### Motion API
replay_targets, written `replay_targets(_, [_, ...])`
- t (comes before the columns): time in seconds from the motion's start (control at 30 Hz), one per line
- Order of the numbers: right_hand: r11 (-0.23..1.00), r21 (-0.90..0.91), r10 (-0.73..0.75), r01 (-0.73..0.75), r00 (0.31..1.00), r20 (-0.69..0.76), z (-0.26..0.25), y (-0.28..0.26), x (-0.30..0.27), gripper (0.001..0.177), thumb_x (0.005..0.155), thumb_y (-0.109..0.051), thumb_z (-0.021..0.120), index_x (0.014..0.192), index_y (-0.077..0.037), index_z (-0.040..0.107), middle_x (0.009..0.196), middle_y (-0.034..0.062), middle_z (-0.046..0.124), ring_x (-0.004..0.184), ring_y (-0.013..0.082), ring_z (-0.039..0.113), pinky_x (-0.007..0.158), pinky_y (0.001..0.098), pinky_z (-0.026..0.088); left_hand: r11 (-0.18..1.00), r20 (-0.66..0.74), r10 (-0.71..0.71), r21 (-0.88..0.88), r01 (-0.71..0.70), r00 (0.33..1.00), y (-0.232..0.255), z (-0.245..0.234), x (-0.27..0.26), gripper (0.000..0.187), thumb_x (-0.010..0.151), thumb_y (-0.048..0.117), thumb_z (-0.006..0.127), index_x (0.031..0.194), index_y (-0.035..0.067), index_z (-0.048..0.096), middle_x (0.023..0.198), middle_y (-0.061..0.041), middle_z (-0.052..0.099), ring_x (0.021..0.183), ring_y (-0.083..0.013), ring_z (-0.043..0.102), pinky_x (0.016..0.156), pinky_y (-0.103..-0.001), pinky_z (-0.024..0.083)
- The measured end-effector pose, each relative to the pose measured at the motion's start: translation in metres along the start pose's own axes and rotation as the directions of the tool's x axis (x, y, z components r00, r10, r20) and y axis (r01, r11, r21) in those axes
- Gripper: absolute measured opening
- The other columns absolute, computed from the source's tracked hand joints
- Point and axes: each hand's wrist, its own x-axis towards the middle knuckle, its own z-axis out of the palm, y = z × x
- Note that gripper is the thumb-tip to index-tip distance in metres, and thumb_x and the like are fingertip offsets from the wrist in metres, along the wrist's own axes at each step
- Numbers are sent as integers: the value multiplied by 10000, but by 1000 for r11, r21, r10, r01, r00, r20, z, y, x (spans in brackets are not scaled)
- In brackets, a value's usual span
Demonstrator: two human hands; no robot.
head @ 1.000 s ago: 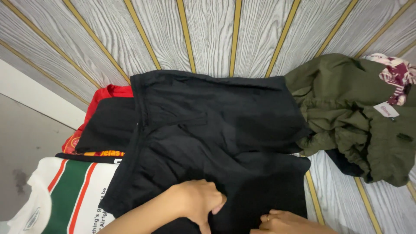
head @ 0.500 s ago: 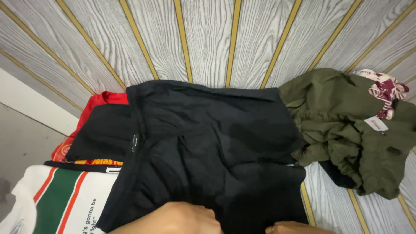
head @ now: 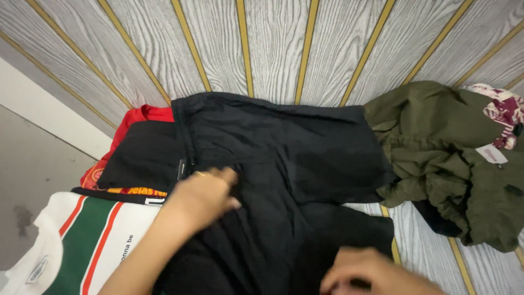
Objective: Folding and organizing various items of clothing on a flat surface.
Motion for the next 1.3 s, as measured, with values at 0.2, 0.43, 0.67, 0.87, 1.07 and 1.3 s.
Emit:
replay_targets(0.2, [867, -427, -192, -257, 618, -762, -32, 46, -3, 232, 826, -192, 756, 1046, -119, 779, 1141, 99, 662, 1080, 263, 641, 935, 366, 493, 920, 0, -388, -59, 387, 922, -93, -15, 17, 667, 765, 418, 874, 1270, 102, 572, 1258, -200, 668, 1136, -386, 645, 937, -481, 544])
replay_targets(0.43, [910, -133, 63, -394, 446, -893, -58, 82, -9, 326, 882, -174, 724, 1207, -200, 746, 1406, 105, 604, 916, 171, 695, 795, 315, 544, 799, 224, -348, -437, 413, 910, -92, -25, 24, 823, 769, 293, 906, 1400, 137, 402, 1143, -158, 653, 727, -307, 781, 770, -415, 628])
replay_targets(0.67, [979, -84, -4, -188, 388, -922, -55, 114, -13, 231, 940, -53, 718, 1161, -89, 774, 1237, 98, 650, 877, 93, 644, 761, 246, 520, 824, 174, -139, -525, 211, 975, -113, -1, 36, 922, 654, 111, 926, 1356, 127, 329, 872, -170, 617, 662, -231, 622, 626, -396, 559])
replay_targets(0.87, [912, -132, -6, -388, 309, -951, -53, 85, -6, 192, 940, -46, 717, 1119, -74, 780, 1056, 81, 680, 813, 129, 661, 718, 268, 526, 823, 329, -285, -398, 406, 900, -109, -21, 23, 933, 678, 98, 941, 1381, 142, 329, 887, -168, 649, 661, -289, 671, 615, -411, 564])
replay_targets(1.07, [779, -389, -195, -492, 400, -896, -30, 49, 2, 201, 880, -57, 758, 1079, -58, 776, 1040, 130, 560, 851, 226, 605, 760, 327, 496, 808, 294, -259, -457, 373, 920, -116, -13, 30, 1020, 631, 147, 968, 1409, 132, 308, 890, -177, 656, 686, -289, 705, 623, -399, 595])
replay_targets(1.3, [898, -438, -242, 44, 881, -407, 43, 93, 4, 222, 894, -310, 875, 1095, -217, 882, 788, -29, 636, 738, 86, 634, 610, 234, 559, 923, -70, -292, -282, 262, 954, -125, -4, 24, 844, 647, 187, 982, 1275, 78, 428, 873, -175, 703, 893, -322, 668, 803, -418, 517])
